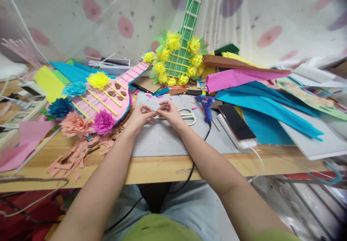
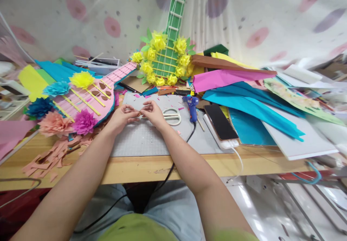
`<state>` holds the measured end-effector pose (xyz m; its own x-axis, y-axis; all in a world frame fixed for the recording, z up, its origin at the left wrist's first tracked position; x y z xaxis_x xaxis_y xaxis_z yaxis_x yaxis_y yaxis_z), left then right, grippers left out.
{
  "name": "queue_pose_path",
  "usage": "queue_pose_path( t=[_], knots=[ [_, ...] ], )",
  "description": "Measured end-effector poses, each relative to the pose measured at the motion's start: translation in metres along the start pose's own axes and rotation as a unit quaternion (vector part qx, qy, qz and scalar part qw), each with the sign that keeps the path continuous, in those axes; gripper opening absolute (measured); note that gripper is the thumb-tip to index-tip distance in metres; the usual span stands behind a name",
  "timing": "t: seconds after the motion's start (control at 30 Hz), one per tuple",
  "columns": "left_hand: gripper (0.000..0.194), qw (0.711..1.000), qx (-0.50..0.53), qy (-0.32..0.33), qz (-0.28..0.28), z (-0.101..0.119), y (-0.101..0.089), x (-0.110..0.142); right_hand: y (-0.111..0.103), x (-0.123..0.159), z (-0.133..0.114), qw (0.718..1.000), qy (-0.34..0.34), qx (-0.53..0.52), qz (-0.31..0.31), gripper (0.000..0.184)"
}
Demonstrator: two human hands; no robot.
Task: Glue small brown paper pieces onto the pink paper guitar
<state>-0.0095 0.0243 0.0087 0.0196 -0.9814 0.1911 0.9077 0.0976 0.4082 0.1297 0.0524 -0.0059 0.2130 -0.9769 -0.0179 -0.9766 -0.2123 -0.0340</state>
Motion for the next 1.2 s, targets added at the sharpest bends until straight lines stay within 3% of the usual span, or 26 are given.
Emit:
queue_pose_path(
  t=[0.23, 0.57, 1.0, 1.1, 1.2],
  knots=[
    [0.032, 0.999, -0.041, -0.014, -0.012, 0.003, 0.0, 0.002, 0.001, 0.001, -0.003, 0.999, -0.039, 0.031, -0.011, 0.034],
    [0.034, 0.999, -0.041, -0.003, 0.024, 0.002, -0.001, 0.002, 0.002, 0.001, 0.002, 0.999, -0.004, 0.042, -0.009, 0.034],
    [0.034, 0.998, -0.067, 0.0, 0.012, 0.003, -0.001, 0.001, -0.001, 0.0, 0.0, 0.993, -0.037, 0.11, 0.006, 0.026],
    [0.034, 0.998, -0.047, 0.022, 0.027, 0.001, -0.002, -0.002, -0.011, -0.001, -0.006, 0.982, -0.053, 0.171, 0.051, 0.019],
    [0.033, 0.998, -0.013, 0.045, 0.043, -0.001, -0.002, -0.005, -0.032, 0.002, -0.02, 0.939, -0.059, 0.325, 0.099, 0.013]
  ],
)
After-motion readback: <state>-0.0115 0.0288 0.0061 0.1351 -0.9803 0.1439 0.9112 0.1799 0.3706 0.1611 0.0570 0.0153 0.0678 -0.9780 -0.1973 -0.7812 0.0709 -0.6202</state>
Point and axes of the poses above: each hand's wrist, its own x-axis away from the middle knuckle, its own y-axis out of the palm, z = x × y, the point moved 3 cm from there along -x, towards the middle knuckle, and after that the axes turned 10 degrees about x, right-handed, at the moved point
